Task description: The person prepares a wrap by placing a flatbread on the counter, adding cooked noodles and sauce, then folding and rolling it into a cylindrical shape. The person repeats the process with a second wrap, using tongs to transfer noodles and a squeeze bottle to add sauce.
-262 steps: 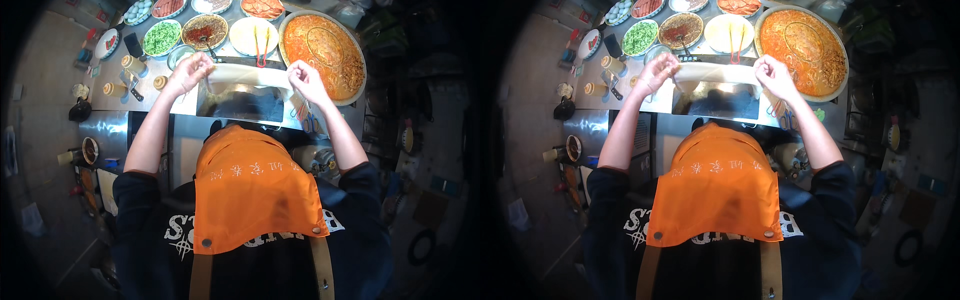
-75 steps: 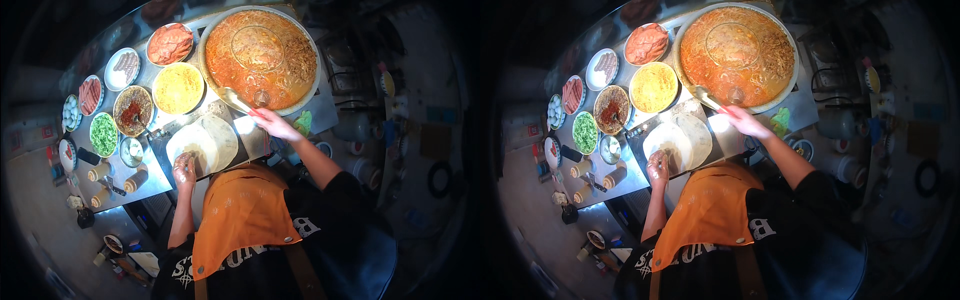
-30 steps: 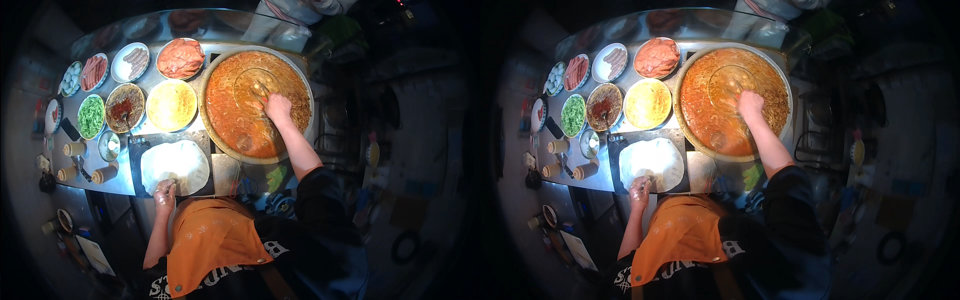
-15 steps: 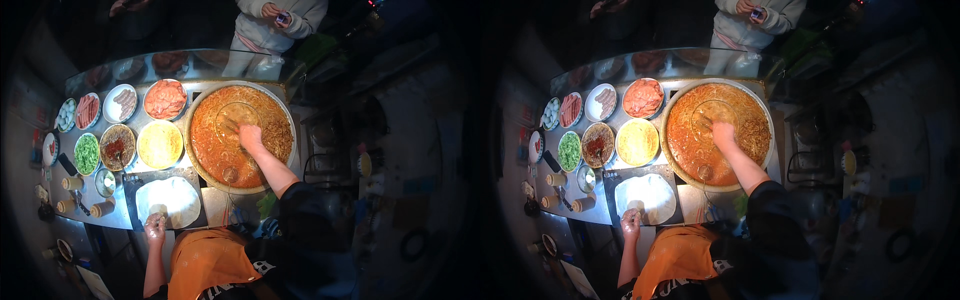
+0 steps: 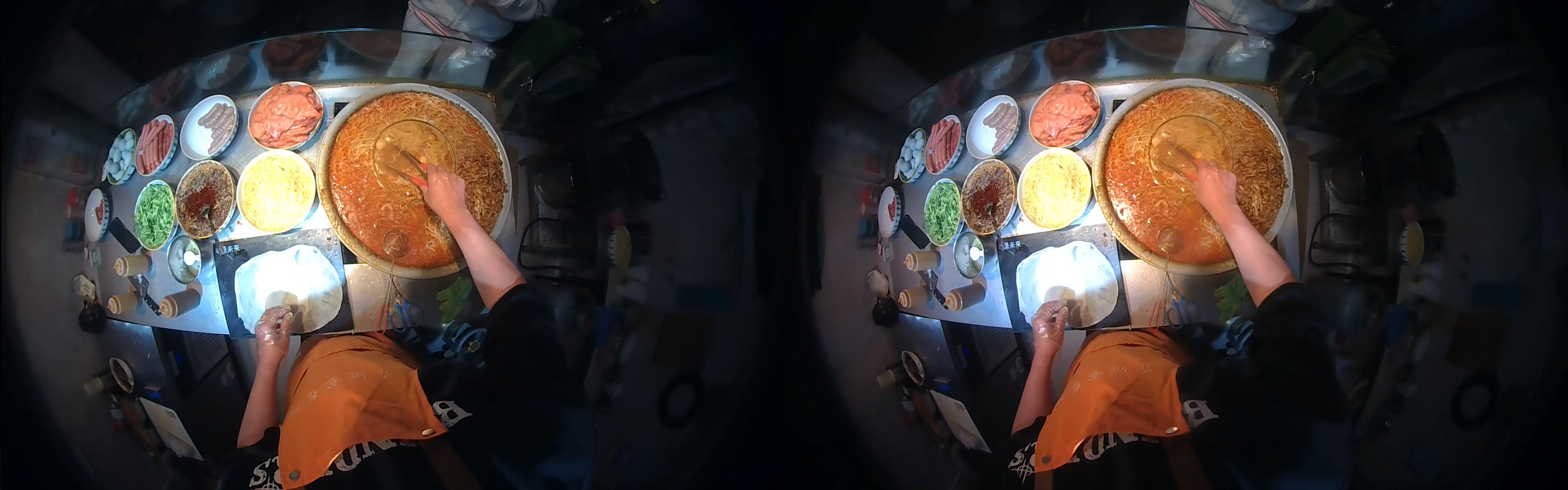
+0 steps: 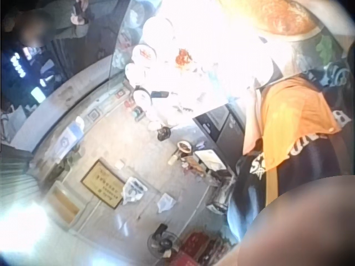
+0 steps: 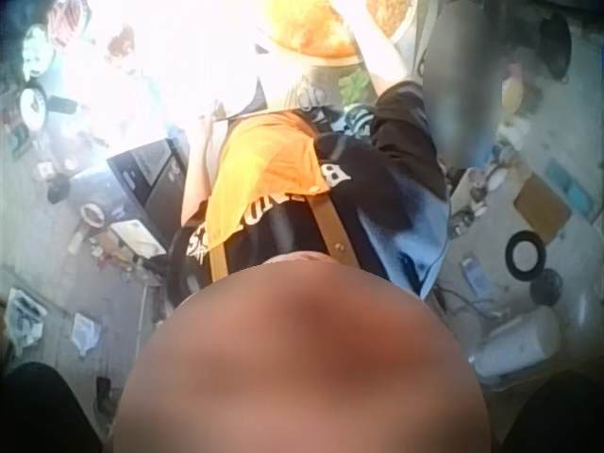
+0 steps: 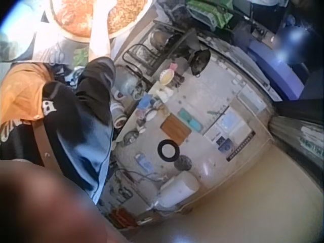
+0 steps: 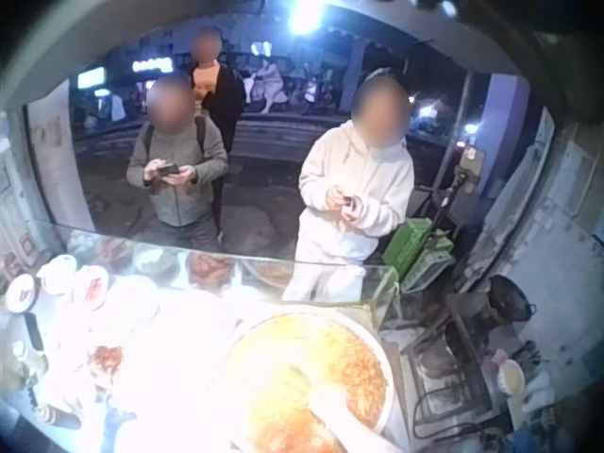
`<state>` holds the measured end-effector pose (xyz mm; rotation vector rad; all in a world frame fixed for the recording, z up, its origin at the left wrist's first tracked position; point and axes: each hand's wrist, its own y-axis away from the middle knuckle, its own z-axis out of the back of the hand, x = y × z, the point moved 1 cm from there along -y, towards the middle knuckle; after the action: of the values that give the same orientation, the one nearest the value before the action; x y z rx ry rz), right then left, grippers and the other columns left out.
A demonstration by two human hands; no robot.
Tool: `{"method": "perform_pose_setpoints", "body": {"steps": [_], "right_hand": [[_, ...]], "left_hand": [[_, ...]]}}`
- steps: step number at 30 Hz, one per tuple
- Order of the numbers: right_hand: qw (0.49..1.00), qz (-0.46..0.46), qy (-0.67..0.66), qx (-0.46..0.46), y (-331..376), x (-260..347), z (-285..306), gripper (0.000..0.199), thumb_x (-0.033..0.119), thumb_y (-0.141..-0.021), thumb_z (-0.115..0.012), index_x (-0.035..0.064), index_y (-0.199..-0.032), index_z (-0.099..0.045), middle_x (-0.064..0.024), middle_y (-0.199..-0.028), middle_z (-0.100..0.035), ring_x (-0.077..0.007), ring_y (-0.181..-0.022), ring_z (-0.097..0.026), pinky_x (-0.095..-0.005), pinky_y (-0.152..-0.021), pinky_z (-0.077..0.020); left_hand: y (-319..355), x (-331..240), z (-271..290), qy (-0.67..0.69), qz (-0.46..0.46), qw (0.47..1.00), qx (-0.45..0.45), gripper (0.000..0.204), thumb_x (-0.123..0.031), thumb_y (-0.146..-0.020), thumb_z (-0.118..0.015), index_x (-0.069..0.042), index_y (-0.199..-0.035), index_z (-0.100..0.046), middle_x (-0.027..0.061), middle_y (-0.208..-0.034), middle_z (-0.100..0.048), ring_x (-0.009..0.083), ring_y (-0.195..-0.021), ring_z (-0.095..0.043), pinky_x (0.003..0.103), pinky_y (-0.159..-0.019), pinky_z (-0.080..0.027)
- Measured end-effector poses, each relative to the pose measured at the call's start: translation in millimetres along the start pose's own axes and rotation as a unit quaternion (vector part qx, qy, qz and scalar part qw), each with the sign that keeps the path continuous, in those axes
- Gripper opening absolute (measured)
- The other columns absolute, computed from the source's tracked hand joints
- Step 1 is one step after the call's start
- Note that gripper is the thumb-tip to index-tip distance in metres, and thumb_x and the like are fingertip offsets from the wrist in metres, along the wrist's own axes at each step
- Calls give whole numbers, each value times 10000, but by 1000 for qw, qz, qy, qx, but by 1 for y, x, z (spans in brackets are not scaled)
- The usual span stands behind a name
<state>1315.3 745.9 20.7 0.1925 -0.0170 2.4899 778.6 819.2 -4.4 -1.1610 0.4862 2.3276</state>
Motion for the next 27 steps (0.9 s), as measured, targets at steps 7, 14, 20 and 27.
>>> {"method": "perform_pose_setpoints", "body": {"steps": [7,14,20,27], "right_hand": [[1000,-13,-9,-14,-28,14,-32,491,226,-880,-801,37,-1313,-665,-192,-1058,-747,-365,-899,-755,-478,-765,-596],[1000,-28,-9,0,-27,6,-29,404,254,-892,-786,113,-1264,-713,-170,-997,-769,-348,-912,-757,-471,-775,-596],[999,-15,-14,-31,-11,-11,-26,314,264,-895,-782,81,-1141,-714,-171,-988,-772,-367,-891,-755,-492,-756,-592],[998,-51,-33,-26,9,-19,-18,327,393,-905,-778,76,-982,-760,-199,-877,-760,-425,-793,-742,-539,-703,-576]], "left_hand": [[-4,-11,6,-9,37,999,-1,131,-12,-922,-760,-19,-1052,-761,173,-1081,-751,307,-982,-739,373,-767,-625],[-11,12,45,-66,-15,998,-9,148,43,-883,-761,-15,-1018,-748,161,-1119,-747,309,-1022,-734,372,-904,-598],[-158,49,324,-195,-16,962,-190,397,23,-992,-635,-47,-1382,-631,142,-1492,-585,238,-1163,-702,348,-901,-609],[-263,-45,569,-525,22,804,-279,309,-125,-992,-604,-60,-1277,-705,251,-1597,-483,350,-1325,-638,439,-1051,-562]]}}
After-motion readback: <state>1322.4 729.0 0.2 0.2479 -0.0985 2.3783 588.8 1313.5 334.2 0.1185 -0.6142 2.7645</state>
